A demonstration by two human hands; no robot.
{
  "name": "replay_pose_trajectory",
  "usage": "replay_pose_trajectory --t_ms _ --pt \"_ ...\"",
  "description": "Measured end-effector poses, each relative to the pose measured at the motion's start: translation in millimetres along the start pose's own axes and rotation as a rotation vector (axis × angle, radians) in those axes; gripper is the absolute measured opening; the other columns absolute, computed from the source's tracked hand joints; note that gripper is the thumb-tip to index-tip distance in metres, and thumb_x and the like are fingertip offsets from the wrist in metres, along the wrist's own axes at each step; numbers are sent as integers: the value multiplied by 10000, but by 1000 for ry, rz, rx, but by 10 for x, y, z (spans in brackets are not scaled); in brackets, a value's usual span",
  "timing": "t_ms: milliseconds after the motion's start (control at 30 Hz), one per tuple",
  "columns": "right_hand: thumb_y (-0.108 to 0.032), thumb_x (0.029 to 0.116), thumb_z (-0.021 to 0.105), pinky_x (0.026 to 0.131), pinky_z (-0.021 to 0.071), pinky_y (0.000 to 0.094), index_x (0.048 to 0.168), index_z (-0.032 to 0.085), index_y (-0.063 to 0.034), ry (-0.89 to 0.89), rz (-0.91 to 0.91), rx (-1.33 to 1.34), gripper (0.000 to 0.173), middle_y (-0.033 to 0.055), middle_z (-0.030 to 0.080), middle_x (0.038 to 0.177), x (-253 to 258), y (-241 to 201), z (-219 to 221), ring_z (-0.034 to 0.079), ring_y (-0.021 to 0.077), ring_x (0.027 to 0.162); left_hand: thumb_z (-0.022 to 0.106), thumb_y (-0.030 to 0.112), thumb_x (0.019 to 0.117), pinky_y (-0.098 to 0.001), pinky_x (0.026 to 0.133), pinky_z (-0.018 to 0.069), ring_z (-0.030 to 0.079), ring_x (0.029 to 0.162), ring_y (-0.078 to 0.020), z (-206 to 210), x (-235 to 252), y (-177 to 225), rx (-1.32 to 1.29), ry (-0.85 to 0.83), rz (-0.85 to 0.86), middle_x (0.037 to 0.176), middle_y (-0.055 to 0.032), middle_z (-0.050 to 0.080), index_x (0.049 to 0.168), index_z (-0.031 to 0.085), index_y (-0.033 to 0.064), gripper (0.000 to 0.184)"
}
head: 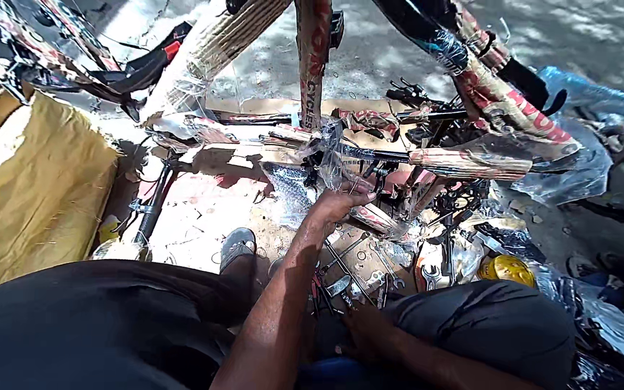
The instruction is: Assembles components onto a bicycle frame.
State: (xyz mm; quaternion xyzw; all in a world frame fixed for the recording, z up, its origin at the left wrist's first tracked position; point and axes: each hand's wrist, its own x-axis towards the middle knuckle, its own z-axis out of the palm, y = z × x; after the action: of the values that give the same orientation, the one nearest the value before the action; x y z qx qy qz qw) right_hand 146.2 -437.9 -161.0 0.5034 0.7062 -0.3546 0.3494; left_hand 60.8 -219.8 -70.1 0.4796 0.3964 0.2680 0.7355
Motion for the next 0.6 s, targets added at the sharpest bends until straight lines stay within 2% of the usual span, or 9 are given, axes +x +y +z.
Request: replay_pose_trajectory --t_ms 167,300,333,367,400,433,500,533,600 --pt "-745 981 341 948 474 663 1381 530 -22 -48 12 23 848 289 636 1209 26 9 52 619 485 1144 759 106 910 -199 419 326 465 500 -58 11 0 26 -38 -17 -30 821 -62 680 1083 702 91 183" --pt "-717 1027 193 949 461 698 1214 638 17 -132 -30 141 878 302 665 1147 311 140 -46 627 493 1144 742 88 923 -187 388 345 447 458 -53 -3 28 19 -73 -58 -29 783 -58 655 1127 673 73 216" --pt "-650 1060 231 945 459 702 1197 641 32 -108 -51 190 808 309 662 1153 405 163 -86 626 497 1144 739 81 926 -187 396 347 461 464 -52 -15 39 14 -78 -71 -25 771 -66 666 1132 671 63 218" --pt "-528 1087 339 919 474 698 1199 640 19 -24 -89 227 635 298 659 1150 509 177 -101 632 492 1123 734 78 931 -188 413 372 491 483 -56 -24 51 22 -73 -90 -21 761 -65 670 1139 663 62 220" --pt "-364 1072 467 896 494 684 1245 636 -20 100 -155 215 421 274 656 1184 635 180 -83 633 478 1123 734 66 928 -187 426 385 507 499 -60 -28 60 39 -64 -99 -14 752 -62 663 1139 663 61 222" --pt "-232 1017 560 899 505 657 1312 629 -71 213 -242 160 343 243 629 1264 775 176 -58 612 457 1165 732 54 925 -185 436 388 504 508 -58 -33 66 51 -52 -108 -8 741 -51 645 1136 665 65 221" --pt "-218 923 700 1006 442 635 1397 599 -151 291 -389 41 489 199 521 1463 1032 131 -42 492 433 1331 730 51 927 -174 445 395 493 506 -44 -45 67 68 -36 -120 -3 757 -52 663 1149 655 60 235" --pt "-279 875 759 1050 397 650 1406 592 -156 289 -421 -10 570 189 479 1502 1159 97 -18 436 431 1375 727 51 929 -172 441 384 477 499 -42 -53 81 65 -28 -127 3 752 -51 658 1161 655 54 243" --pt "-304 780 828 1033 376 704 1315 636 -89 294 -408 -73 608 196 481 1493 1337 -9 55 371 460 1415 726 45 927 -173 413 296 414 465 -31 -64 123 28 -28 -134 20 707 -47 635 1169 662 41 250"
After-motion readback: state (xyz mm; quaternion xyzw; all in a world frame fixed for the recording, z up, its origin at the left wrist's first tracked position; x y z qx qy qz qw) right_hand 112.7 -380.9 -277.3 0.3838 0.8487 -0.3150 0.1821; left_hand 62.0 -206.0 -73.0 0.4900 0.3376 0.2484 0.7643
